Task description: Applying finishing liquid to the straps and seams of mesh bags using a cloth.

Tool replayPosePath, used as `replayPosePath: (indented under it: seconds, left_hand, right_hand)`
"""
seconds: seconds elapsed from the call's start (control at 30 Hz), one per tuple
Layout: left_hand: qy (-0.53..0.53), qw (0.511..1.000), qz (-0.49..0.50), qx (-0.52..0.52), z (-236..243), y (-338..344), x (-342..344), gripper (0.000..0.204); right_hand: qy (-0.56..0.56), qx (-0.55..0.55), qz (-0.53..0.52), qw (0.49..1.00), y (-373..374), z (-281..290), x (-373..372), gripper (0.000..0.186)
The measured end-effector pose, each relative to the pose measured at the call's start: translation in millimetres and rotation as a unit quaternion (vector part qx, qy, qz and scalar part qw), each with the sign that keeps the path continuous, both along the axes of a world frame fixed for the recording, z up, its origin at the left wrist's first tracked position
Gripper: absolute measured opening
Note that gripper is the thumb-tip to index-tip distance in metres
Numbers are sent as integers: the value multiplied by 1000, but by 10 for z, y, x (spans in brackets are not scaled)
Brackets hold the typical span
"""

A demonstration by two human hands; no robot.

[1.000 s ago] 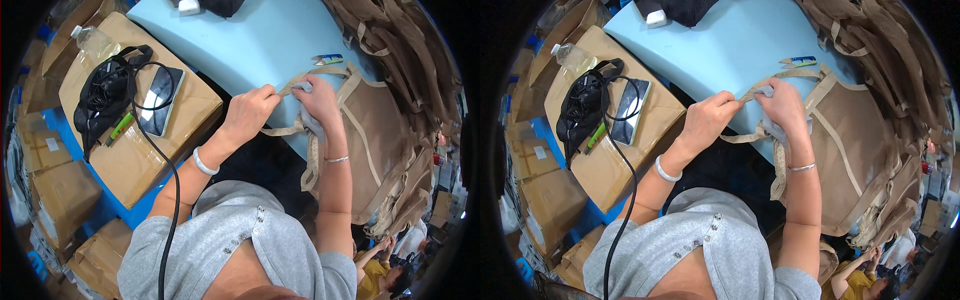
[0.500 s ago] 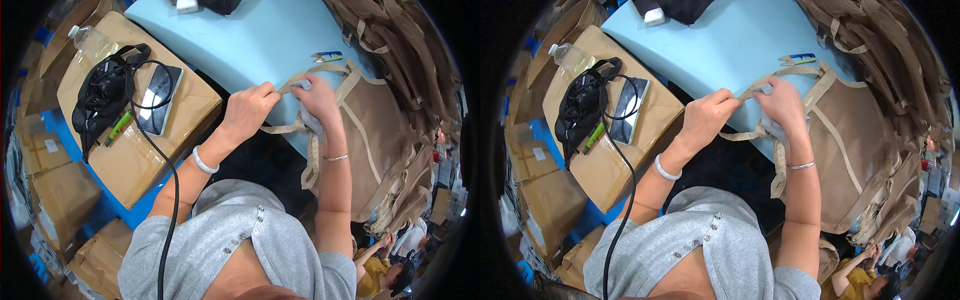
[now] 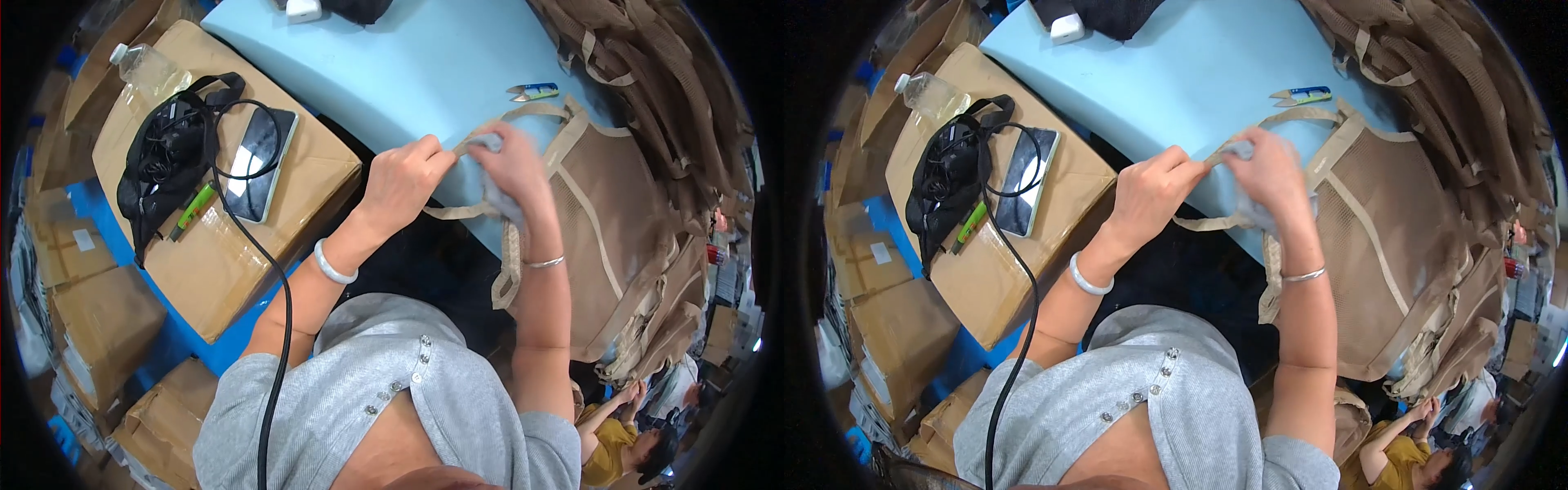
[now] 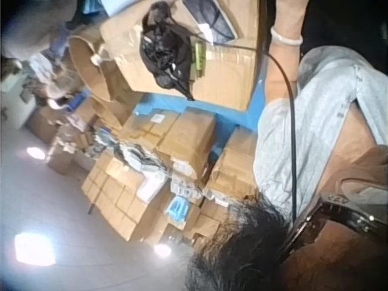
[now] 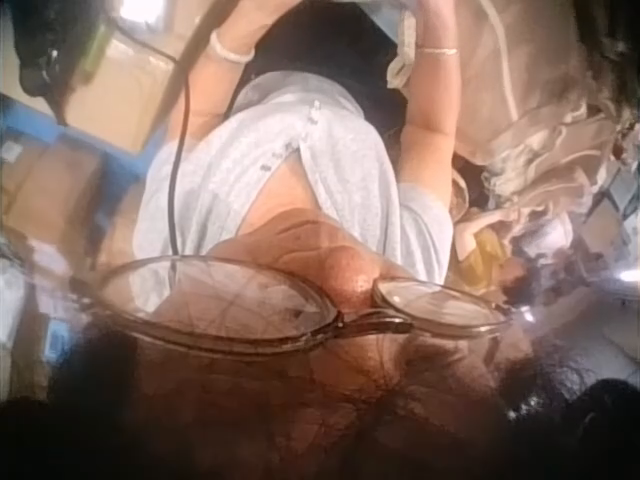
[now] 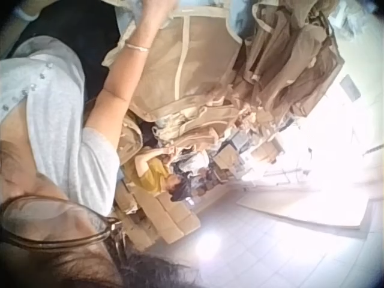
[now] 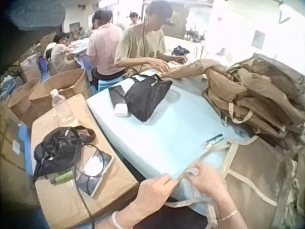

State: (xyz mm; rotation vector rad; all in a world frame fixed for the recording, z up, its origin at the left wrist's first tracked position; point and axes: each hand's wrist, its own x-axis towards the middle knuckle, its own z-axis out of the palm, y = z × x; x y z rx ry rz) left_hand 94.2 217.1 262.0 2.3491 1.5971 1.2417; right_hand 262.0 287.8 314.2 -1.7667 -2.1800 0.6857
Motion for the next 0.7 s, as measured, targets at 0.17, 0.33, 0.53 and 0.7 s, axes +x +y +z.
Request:
replayPosePath:
  seconds: [0.17, 0.33, 0.53, 0.7]
  left_hand:
    - [3, 1000, 6, -12, -40, 8, 8, 4]
    - [-10, 1000, -7, -8, -25, -3, 9, 3]
    - [-4, 1000, 5, -3, -47, -17, 5, 4]
    - [6, 1000, 30, 3, -58, -7, 18, 10]
  right_hand:
    - [-11, -10, 21, 1000, -28, 66, -53, 29]
    - [-10, -26, -16, 999, 46, 50, 28, 30]
    - [30, -19, 16, 999, -12, 20, -7, 29]
    - [-2, -12, 53, 998, -50, 17, -70, 28]
